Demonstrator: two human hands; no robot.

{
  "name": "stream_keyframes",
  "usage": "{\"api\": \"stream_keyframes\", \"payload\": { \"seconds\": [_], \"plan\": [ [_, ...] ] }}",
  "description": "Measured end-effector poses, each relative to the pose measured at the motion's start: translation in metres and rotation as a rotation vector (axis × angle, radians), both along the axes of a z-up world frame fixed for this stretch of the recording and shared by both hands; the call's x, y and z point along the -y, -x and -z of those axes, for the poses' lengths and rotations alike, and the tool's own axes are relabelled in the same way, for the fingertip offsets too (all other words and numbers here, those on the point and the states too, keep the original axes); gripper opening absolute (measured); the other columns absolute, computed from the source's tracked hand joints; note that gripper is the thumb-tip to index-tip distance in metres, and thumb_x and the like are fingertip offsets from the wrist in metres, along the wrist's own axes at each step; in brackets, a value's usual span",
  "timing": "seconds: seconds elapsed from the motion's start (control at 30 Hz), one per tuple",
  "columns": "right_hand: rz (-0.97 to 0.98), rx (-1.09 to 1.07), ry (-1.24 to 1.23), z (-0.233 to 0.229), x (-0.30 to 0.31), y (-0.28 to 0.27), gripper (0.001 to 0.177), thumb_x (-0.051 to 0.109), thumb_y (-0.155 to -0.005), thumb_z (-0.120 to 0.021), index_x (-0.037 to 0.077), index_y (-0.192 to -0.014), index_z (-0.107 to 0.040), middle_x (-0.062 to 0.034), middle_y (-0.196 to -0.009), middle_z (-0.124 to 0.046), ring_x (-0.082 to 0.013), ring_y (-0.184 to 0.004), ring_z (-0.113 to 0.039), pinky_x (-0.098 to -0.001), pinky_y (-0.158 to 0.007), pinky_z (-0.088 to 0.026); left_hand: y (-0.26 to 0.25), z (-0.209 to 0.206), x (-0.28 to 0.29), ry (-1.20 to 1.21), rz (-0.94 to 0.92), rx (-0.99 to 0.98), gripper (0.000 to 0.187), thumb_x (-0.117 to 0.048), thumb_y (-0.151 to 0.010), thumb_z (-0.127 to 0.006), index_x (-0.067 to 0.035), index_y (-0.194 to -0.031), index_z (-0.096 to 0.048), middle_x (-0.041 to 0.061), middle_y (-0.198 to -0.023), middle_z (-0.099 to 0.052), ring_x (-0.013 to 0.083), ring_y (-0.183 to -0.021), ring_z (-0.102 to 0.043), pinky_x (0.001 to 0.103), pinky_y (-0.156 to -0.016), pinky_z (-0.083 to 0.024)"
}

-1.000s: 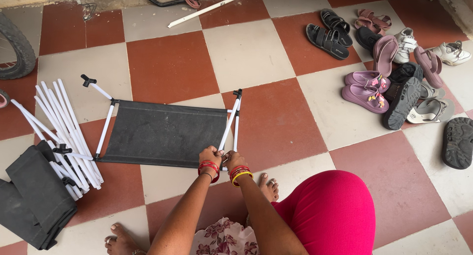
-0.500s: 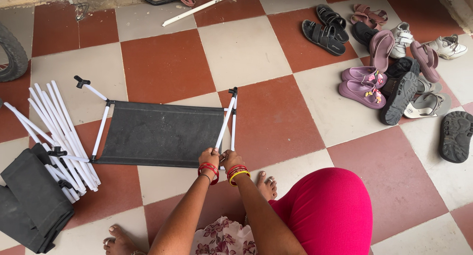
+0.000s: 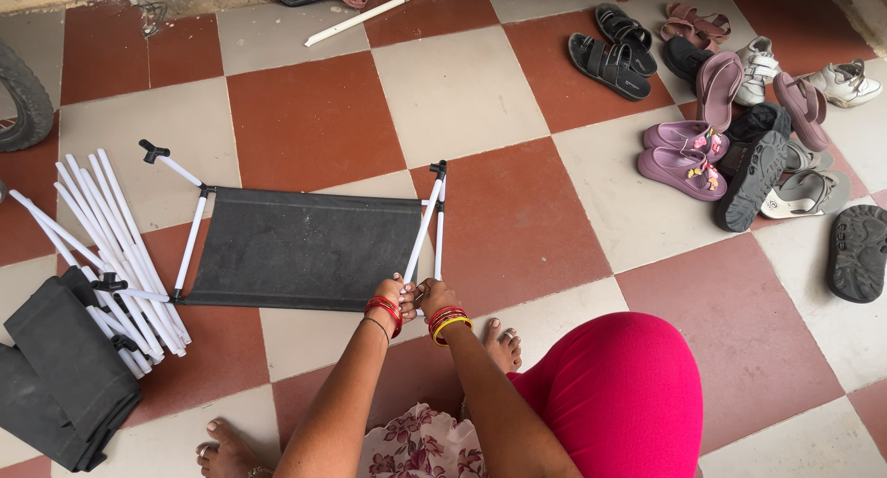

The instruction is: The person assembles a shoe rack by inserting poles into a fabric shelf and attaching plastic corner connectors by hand.

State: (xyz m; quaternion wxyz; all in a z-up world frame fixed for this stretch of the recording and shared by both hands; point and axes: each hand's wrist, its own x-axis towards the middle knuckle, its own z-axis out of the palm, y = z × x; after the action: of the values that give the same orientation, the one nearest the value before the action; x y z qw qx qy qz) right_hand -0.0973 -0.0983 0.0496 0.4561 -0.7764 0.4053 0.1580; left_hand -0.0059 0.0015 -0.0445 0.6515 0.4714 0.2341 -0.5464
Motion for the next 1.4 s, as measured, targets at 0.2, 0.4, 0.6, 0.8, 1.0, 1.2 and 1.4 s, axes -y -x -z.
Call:
{"api": "stream_keyframes", "payload": {
  "seconds": [0.2,0.4,0.6,0.8,1.0,1.2,1.4],
  "plan": [
    [0.013,0.004,-0.012,0.002,0.002,-0.003,0.018,0.021,-0.099,-0.058,0.014,-0.11,-0.071,-0.0071,-0.086,-0.078,-0.0177,-0.064,-0.073,-0.0332,-0.062,-0.059,0.013,0.006,0.004,-0.212,0.062,0.401,0.053,-0.048,-0.108,-0.036,-0.005,-0.087,-0.059,-0.005,-0.056,-0.044,0.009,-0.041,-0.037,0.027,-0.039,-0.035],
    [0.034,0.05,-0.077,0.001,0.003,-0.002,0.023,0.022,-0.103,-0.051,0.014,-0.1,-0.073,0.001,-0.084,-0.079,-0.0093,-0.066,-0.071,-0.027,-0.06,-0.058,0.027,-0.044,-0.009,-0.695,0.198,0.952,0.033,-0.029,-0.089,-0.074,-0.005,-0.105,-0.06,0.007,-0.074,-0.072,0.0199,-0.062,-0.072,0.037,-0.056,-0.06],
    [0.018,-0.012,-0.079,-0.006,0.002,-0.001,0.023,0.022,-0.103,-0.05,0.015,-0.1,-0.072,0.0031,-0.085,-0.079,-0.0123,-0.065,-0.071,-0.0269,-0.059,-0.056,0.03,-0.083,-0.006,-0.873,0.363,1.086,0.033,-0.038,-0.092,-0.073,-0.005,-0.091,-0.067,0.011,-0.083,-0.074,0.0246,-0.076,-0.075,0.038,-0.067,-0.06],
    [0.036,0.061,-0.076,-0.001,0.0,0.001,0.024,0.02,-0.101,-0.051,0.014,-0.098,-0.073,0.0008,-0.084,-0.079,-0.0073,-0.063,-0.069,-0.0264,-0.058,-0.057,0.03,-0.071,-0.001,-0.927,0.418,1.081,0.038,-0.039,-0.105,-0.048,-0.005,-0.096,-0.065,0.015,-0.095,-0.073,0.0326,-0.089,-0.074,0.044,-0.074,-0.06],
    [-0.001,0.042,-0.066,-0.004,0.001,-0.001,0.015,0.015,-0.096,-0.058,0.013,-0.098,-0.073,0.0006,-0.085,-0.079,-0.0113,-0.058,-0.067,-0.0271,-0.058,-0.055,0.028,-0.053,0.0,-0.909,0.567,1.029,0.039,-0.038,-0.108,-0.038,-0.007,-0.107,-0.061,0.016,-0.099,-0.071,0.0352,-0.091,-0.073,0.045,-0.072,-0.063],
    [0.033,0.075,-0.074,0.007,0.002,-0.002,0.016,0.012,-0.094,-0.059,0.013,-0.098,-0.075,0.0002,-0.086,-0.081,-0.01,-0.068,-0.073,-0.029,-0.062,-0.06,0.01,0.026,-0.016,-0.066,-0.066,0.449,0.053,-0.048,-0.114,-0.045,-0.016,-0.073,-0.048,-0.007,-0.053,-0.033,0.0072,-0.04,-0.027,0.027,-0.036,-0.02],
    [0.018,0.012,0.017,0.014,0.001,-0.002,0.021,0.01,-0.095,-0.058,0.017,-0.106,-0.074,-0.0069,-0.088,-0.078,-0.0208,-0.068,-0.076,-0.0331,-0.063,-0.062,0.009,0.042,-0.009,0.243,-0.283,0.017,0.059,-0.053,-0.106,-0.038,-0.019,-0.058,-0.037,-0.006,-0.045,-0.026,0.0103,-0.034,-0.019,0.029,-0.034,-0.018]
  ]
}}
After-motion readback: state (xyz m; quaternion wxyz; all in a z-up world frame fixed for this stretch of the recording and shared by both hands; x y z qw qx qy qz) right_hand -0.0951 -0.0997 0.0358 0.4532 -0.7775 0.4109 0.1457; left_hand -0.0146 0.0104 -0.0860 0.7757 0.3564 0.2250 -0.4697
